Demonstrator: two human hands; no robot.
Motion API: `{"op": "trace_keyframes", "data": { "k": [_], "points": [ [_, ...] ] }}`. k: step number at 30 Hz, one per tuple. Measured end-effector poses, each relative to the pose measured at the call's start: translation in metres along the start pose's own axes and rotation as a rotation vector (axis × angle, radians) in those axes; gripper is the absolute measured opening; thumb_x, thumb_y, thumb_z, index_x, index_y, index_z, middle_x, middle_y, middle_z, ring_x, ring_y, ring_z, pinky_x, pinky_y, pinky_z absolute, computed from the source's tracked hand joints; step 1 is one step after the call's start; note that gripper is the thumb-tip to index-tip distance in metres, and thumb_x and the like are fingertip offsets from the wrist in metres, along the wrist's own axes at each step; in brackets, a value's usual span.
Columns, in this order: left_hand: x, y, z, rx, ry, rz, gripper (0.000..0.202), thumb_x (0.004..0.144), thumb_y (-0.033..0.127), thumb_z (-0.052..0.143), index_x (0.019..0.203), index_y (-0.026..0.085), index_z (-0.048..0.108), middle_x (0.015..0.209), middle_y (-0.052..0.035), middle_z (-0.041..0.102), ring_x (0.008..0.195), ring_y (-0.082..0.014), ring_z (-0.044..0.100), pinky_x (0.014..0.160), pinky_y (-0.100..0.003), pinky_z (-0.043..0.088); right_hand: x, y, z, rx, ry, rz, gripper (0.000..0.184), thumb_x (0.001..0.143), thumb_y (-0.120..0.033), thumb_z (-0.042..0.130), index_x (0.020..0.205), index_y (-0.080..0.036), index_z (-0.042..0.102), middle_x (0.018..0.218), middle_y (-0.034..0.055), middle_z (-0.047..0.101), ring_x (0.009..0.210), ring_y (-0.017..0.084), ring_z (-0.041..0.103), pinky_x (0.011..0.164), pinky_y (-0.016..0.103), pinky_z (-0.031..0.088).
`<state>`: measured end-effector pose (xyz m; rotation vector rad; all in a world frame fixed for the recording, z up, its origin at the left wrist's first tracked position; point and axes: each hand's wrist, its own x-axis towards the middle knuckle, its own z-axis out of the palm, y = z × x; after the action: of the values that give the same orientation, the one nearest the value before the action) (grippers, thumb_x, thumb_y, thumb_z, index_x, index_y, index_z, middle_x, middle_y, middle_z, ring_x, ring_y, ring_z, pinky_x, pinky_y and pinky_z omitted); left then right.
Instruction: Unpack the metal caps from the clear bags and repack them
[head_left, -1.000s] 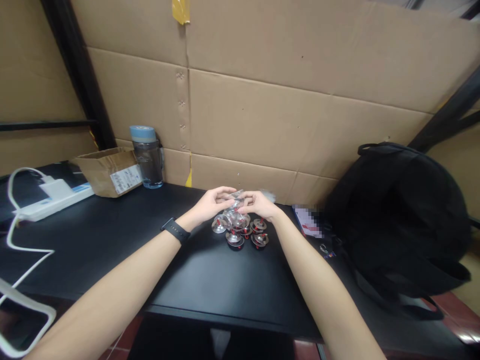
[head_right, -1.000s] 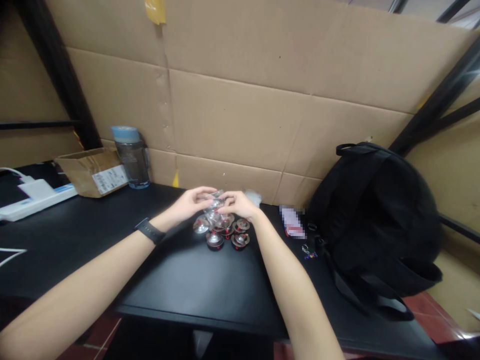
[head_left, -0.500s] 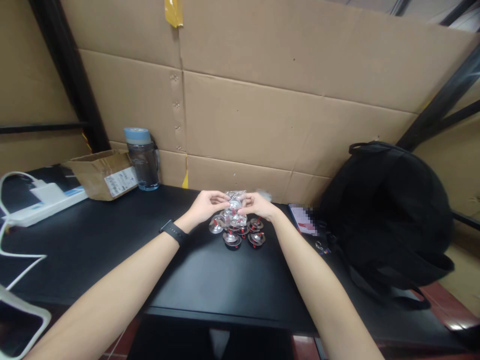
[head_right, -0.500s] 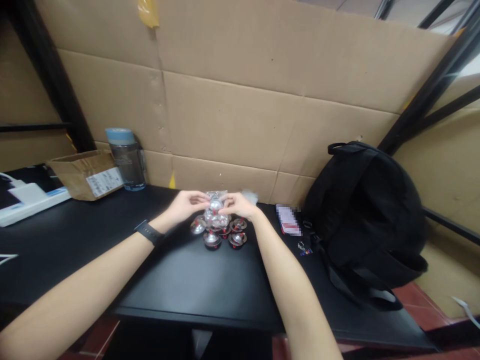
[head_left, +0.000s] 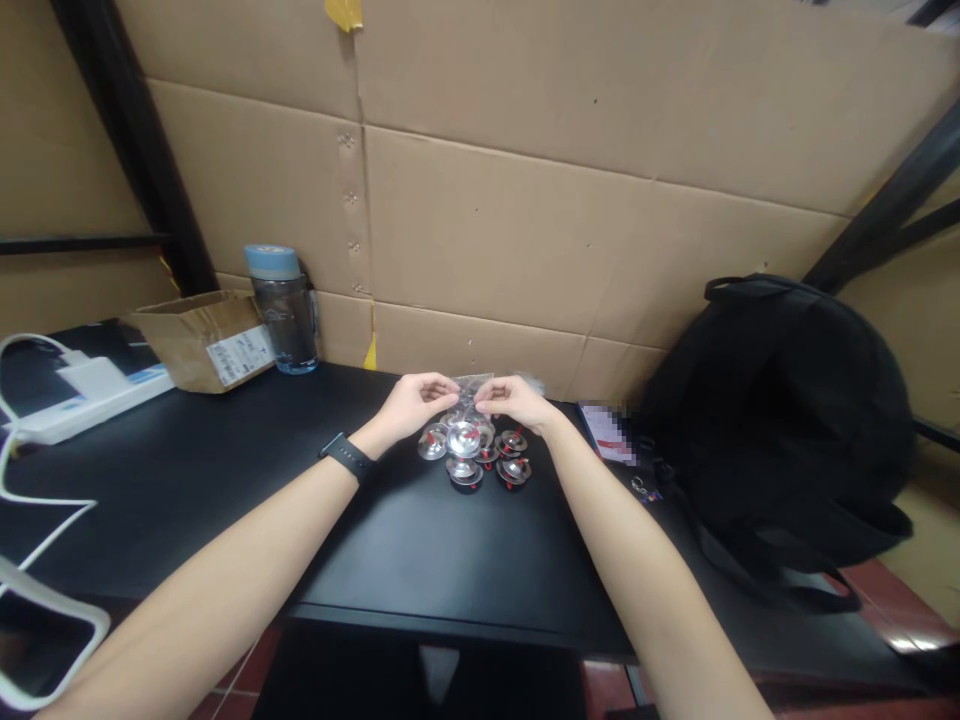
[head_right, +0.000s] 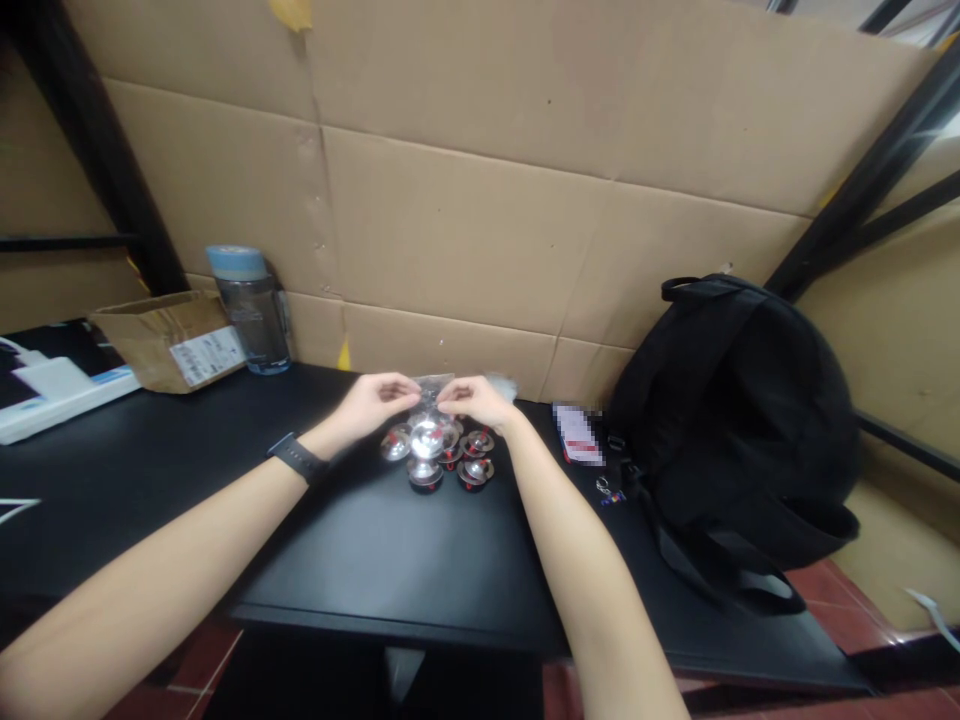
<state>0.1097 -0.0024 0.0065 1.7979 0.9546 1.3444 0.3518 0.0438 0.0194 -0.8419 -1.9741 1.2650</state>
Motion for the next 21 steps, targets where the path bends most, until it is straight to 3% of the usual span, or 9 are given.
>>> {"op": "trace_keyframes", "data": {
  "k": [7, 14, 18, 21],
  "points": [
    [0.001, -0.003, -0.001, -0.062, 0.062, -0.03, 0.042, 0.077, 0.035, 0.081, 0.11, 0.014, 0.067, 0.098, -0.0105, 0.075, 0.084, -0.0202, 0.073, 0.081, -0.036, 0.06, -0.001, -0.01, 0.007, 0.054, 0.088, -0.037, 0.037, 0.071, -0.045, 0.086, 0.091, -0.016, 0.075, 0.077, 0.0029, 0.072, 0.065, 0.014, 0.062, 0.059, 0.026, 0.047],
    [0.002, 0.0, -0.001, -0.098, 0.121, -0.044, 0.04, 0.076, 0.03, 0.081, 0.106, 0.016, 0.06, 0.084, -0.005, 0.074, 0.067, -0.0146, 0.069, 0.065, -0.026, 0.055, 0.002, -0.009, 0.01, 0.064, 0.183, -0.034, 0.04, 0.074, -0.049, 0.083, 0.094, -0.014, 0.079, 0.072, 0.0034, 0.071, 0.063, 0.013, 0.058, 0.062, 0.026, 0.045],
    [0.003, -0.003, -0.002, -0.194, 0.196, -0.038, 0.033, 0.076, 0.03, 0.079, 0.091, 0.018, 0.053, 0.089, -0.0044, 0.074, 0.07, -0.0162, 0.072, 0.068, -0.028, 0.057, 0.004, -0.005, 0.01, 0.12, 0.215, -0.012, 0.036, 0.075, -0.048, 0.081, 0.086, -0.013, 0.078, 0.073, 0.0054, 0.072, 0.064, 0.013, 0.061, 0.062, 0.026, 0.046],
    [0.004, -0.002, -0.005, -0.119, 0.172, -0.002, 0.019, 0.079, 0.028, 0.073, 0.075, 0.016, 0.059, 0.093, -0.009, 0.076, 0.079, -0.0188, 0.073, 0.077, -0.032, 0.058, 0.005, -0.006, 0.013, 0.172, 0.295, -0.009, 0.033, 0.073, -0.043, 0.083, 0.089, -0.015, 0.074, 0.078, 0.0057, 0.074, 0.066, 0.013, 0.064, 0.062, 0.025, 0.048]
  ]
}}
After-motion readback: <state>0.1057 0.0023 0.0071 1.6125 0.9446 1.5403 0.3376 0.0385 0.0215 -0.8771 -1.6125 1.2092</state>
